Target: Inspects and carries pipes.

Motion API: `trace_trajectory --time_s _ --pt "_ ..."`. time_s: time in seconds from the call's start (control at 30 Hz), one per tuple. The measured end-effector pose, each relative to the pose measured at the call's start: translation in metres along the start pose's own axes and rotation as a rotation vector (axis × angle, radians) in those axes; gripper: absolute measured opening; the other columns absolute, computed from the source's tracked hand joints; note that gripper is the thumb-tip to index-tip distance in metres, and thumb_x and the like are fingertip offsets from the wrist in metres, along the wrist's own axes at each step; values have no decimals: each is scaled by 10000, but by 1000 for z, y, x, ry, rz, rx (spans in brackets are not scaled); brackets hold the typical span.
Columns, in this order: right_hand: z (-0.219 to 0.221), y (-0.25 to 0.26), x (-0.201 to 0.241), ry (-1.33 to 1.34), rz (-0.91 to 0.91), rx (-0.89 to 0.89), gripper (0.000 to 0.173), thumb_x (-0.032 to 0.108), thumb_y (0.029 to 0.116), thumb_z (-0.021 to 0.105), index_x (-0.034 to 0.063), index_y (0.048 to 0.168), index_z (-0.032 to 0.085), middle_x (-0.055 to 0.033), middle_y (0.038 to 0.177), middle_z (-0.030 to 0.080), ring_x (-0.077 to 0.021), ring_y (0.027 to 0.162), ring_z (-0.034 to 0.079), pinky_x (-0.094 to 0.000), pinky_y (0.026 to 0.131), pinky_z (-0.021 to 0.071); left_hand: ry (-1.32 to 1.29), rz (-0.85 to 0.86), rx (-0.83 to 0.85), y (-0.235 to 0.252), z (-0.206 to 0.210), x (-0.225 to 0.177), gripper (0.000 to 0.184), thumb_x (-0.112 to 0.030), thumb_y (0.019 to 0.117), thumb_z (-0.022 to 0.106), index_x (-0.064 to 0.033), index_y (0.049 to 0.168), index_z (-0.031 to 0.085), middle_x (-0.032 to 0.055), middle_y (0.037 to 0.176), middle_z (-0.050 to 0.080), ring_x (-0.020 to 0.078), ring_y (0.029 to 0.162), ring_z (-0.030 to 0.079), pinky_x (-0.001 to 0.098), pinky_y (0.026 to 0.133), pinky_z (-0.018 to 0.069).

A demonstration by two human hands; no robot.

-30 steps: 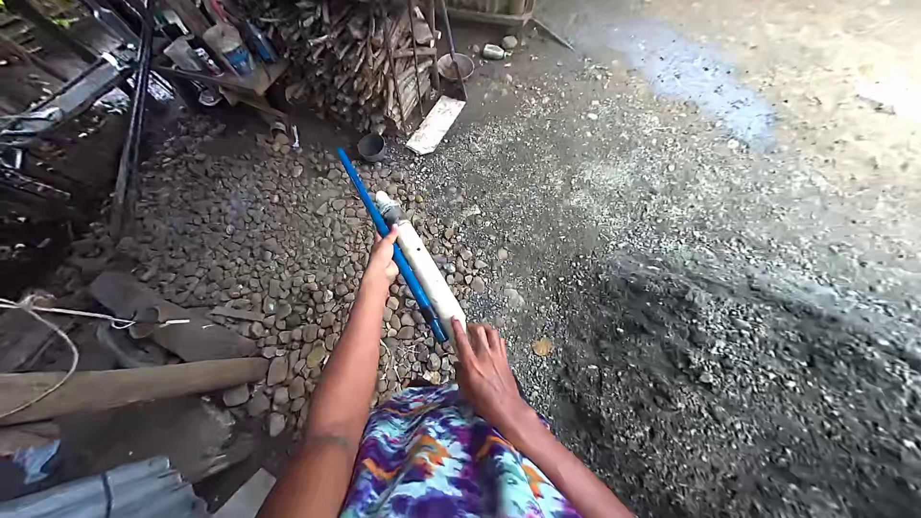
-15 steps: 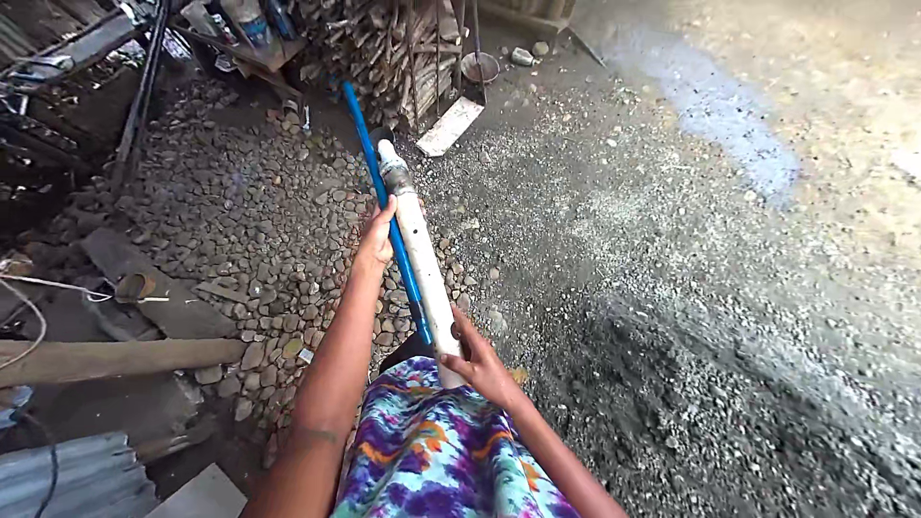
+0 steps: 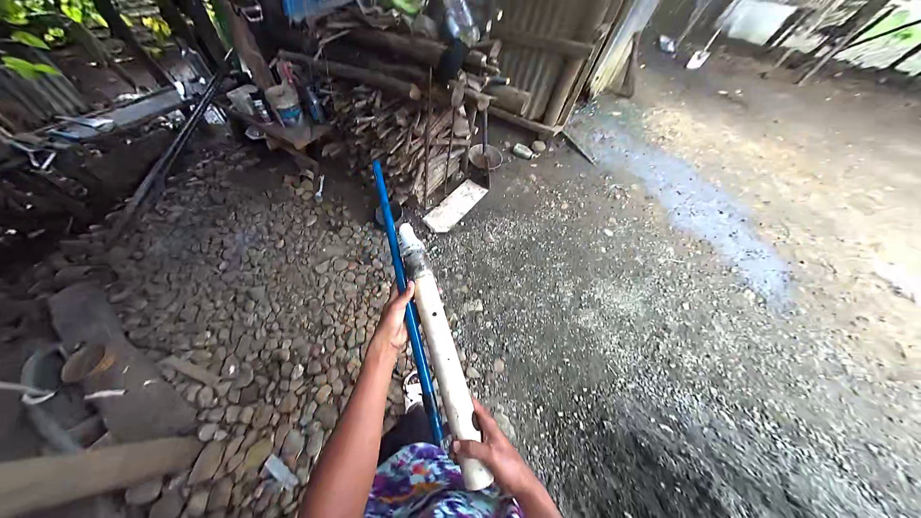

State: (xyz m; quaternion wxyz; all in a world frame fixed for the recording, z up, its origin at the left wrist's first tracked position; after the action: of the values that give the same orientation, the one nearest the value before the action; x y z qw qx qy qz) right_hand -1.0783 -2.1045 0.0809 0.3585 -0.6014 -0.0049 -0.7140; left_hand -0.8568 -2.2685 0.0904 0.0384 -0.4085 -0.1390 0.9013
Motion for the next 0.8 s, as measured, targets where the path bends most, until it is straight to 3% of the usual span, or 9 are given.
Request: trace_trajectory --time_s 0.07,0.17,0.27,0.43,0.53,0.6,0.67,0.73,0.8 --pt "-3 33 14 9 -20 -80 796 154 832 702 6 1512 316 -143 1013 698 -231 783 717 -408 735 628 95 -51 -112 35 -9 -12 545 -251 1104 433 -190 1598 209 203 1261 632 316 1057 684 455 835 600" --pt "-7 89 31 -75 -54 -254 642 219 992 547 -17 1537 305 -157 993 692 -229 762 716 -423 729 632 243 -127 -221 94 -33 -34 541 -215 1100 461 -185 1582 218 208 1281 618 329 1045 687 492 814 594" --pt "-18 128 50 -218 -71 -447 541 235 1080 402 -22 1548 317 -182 1033 686 -226 812 710 -436 771 615 311 -181 -311 129 -66 -53 506 -192 1095 479 -140 1548 259 179 1074 655 252 826 711 381 695 609" --pt "-56 168 85 -329 -199 -669 695 154 1001 560 -45 1583 239 -297 1246 625 -277 1018 698 -460 917 574 333 -144 -361 177 -84 -113 512 -201 1093 488 -130 1550 269 123 923 627 197 696 668 318 606 583" --pt "-89 200 92 -121 -93 -645 721 141 942 603 -38 1544 247 -233 1247 600 -223 999 677 -419 875 584 348 -113 -413 209 -93 -131 548 -264 1107 455 -149 1585 213 100 819 566 202 599 629 349 556 586" --pt "-116 225 92 -38 -11 -612 487 145 1006 525 -66 1423 388 -163 1095 687 -180 886 707 -387 812 603 356 -116 -483 232 -104 -124 421 -276 1117 418 -85 1486 355 69 736 531 162 529 569 300 491 535" --pt "-144 254 94 63 79 -666 319 192 1073 428 -40 1283 492 -91 928 705 -140 756 701 -341 708 603 326 -111 -516 259 -115 -114 321 -251 1123 394 -58 1378 416 42 712 492 126 500 520 257 454 491" --pt "-174 284 93 197 208 -745 297 249 1095 408 8 1168 564 -52 826 703 -128 692 693 -320 640 593 300 -115 -566 292 -117 -111 316 -244 1120 406 -52 1370 432 39 707 492 113 491 509 238 437 467" --pt "-206 312 79 293 333 -808 295 273 1082 437 22 1170 566 -56 829 674 -135 696 665 -337 636 574 305 -122 -607 332 -112 -117 347 -256 1115 425 -57 1398 446 40 703 506 105 487 512 230 430 459"
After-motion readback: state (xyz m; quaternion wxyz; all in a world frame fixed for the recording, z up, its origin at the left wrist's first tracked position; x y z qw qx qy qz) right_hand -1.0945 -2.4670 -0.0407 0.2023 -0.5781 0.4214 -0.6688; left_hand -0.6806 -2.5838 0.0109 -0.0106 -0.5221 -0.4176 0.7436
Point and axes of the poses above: each hand's wrist, its own y-axis towards the middle knuckle, its own z-axis out of the palm, x = y × z, the point moved 2 cm from there along y, towards the middle knuckle
